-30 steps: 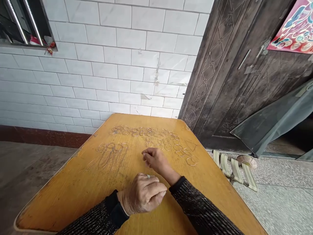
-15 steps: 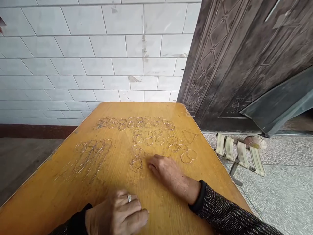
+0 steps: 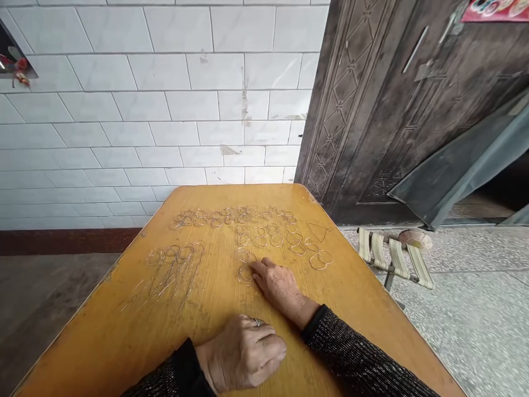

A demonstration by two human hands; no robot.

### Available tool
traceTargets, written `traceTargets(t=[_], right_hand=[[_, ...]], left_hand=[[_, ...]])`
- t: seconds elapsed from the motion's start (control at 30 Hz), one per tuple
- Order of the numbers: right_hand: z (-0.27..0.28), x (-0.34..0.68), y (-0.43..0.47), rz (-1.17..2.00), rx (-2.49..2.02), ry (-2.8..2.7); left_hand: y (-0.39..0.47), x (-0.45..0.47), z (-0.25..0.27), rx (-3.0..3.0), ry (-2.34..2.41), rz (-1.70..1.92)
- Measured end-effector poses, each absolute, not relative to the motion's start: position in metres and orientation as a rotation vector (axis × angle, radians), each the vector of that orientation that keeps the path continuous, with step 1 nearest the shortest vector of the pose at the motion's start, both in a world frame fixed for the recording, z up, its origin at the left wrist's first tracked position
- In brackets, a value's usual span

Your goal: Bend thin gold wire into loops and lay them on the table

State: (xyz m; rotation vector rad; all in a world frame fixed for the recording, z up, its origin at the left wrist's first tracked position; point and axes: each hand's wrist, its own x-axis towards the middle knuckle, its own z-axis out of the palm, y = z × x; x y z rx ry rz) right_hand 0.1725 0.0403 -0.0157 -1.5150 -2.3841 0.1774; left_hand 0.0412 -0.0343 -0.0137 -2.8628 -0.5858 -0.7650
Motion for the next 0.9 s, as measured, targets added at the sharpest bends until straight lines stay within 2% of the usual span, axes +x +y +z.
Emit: traceTargets(t=[0.23, 0.37, 0.57, 0.77, 0.9], right_hand=[[-0.020, 0.173, 0.038, 0.220, -1.550, -2.257], [-0.021, 0.177, 0.043, 0.319, -1.453, -2.161], [-0.022, 0.186, 0.048, 0.329, -1.350, -2.067], [-0.018, 0.190, 0.045, 0.244, -1.268, -1.945], [-0.012, 0.188, 0.039, 0.198, -1.208, -1.967]], left_hand=[[-0.034, 0.035, -0.015, -2.985, -0.620, -0.788], [-0.027, 0.031, -0.013, -2.988, -0.739, -0.932], [-0.023, 0.029, -0.007, -2.982, -0.978, -1.350], [0.001, 0.026, 0.012, -2.538, -1.698, -2.094], [0.021, 0.029, 0.020, -2.406, -1.804, -2.124]])
